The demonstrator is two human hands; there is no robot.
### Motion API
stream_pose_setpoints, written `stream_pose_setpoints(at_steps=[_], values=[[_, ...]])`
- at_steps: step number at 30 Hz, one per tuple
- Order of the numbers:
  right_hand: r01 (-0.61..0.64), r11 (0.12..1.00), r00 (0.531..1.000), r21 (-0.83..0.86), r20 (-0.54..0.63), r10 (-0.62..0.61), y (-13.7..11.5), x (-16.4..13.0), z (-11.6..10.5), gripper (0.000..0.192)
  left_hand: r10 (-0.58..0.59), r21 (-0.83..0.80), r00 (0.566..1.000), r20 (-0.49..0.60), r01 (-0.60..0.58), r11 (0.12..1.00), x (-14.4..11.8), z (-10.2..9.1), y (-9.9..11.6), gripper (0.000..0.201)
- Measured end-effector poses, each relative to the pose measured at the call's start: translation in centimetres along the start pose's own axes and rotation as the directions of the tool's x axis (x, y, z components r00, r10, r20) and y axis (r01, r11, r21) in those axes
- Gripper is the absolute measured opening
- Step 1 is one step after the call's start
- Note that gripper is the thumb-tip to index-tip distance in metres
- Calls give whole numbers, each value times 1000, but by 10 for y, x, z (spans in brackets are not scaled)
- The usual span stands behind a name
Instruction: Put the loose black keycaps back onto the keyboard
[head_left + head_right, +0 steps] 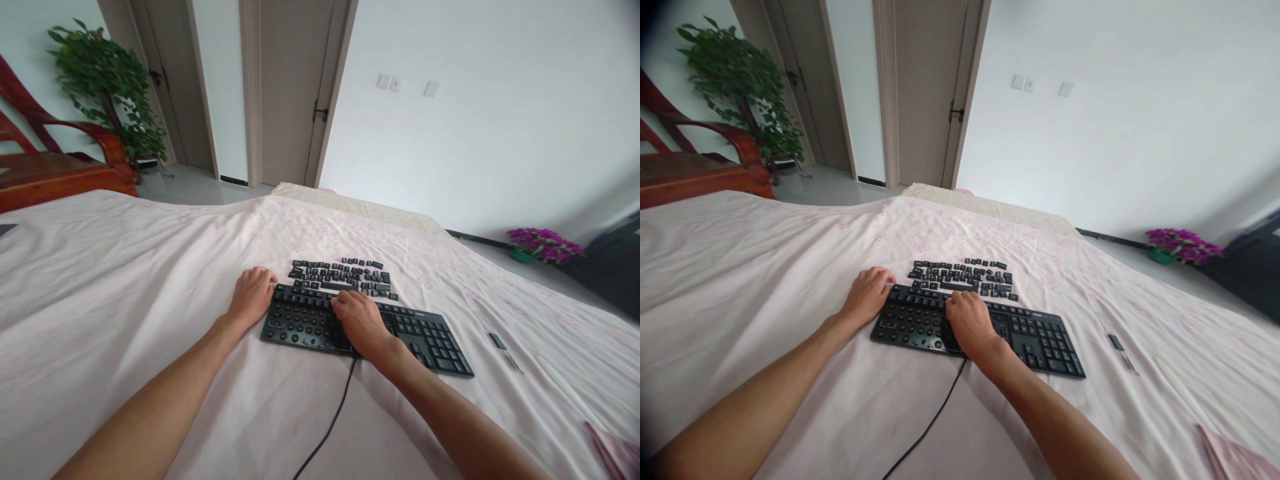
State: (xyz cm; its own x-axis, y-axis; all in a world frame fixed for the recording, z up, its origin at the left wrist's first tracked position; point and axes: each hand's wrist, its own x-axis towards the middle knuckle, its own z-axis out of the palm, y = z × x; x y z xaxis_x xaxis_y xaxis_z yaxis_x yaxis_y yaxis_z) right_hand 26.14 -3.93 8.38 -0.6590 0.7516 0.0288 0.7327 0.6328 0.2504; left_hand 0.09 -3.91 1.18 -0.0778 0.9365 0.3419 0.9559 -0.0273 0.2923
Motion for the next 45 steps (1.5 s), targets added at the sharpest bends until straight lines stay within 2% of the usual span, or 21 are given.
stream_pose_setpoints(at_steps=[9, 15, 19, 22, 26, 31, 39, 45], values=[[-12, 995, 998, -102, -63, 6, -14, -13, 11, 33, 16, -4, 1000, -18, -16, 1000, 0, 2, -1, 14], [32, 995, 999, -98, -10, -33, -16, -14, 12, 33, 23, 10, 1000, -19, -23, 1000, -1, 3, -2, 15], [28, 1000, 999, 9, -34, -28, -4, -15, 9, 40, 14, 2, 1000, -10, -14, 1000, -1, 1, -1, 15], [-54, 976, 990, 209, -119, 81, 15, -23, 8, 53, 5, -4, 1000, -7, -5, 1000, -1, 0, 0, 15], [-168, 877, 910, 450, -272, 313, 42, -46, 10, 54, 8, 19, 1000, -11, -7, 1000, -1, 0, 0, 15], [-240, 829, 817, 504, -356, 453, 57, -68, 22, 48, 10, 44, 1000, -11, -10, 999, -1, -1, 1, 17], [-352, 792, 753, 499, -351, 556, 78, -68, 42, 42, -4, 78, 1000, -18, 5, 997, -1, -2, 6, 15], [-438, 736, 713, 516, -299, 634, 96, -73, 54, 41, -21, 107, 999, -27, 24, 994, -1, -1, 7, 15]])
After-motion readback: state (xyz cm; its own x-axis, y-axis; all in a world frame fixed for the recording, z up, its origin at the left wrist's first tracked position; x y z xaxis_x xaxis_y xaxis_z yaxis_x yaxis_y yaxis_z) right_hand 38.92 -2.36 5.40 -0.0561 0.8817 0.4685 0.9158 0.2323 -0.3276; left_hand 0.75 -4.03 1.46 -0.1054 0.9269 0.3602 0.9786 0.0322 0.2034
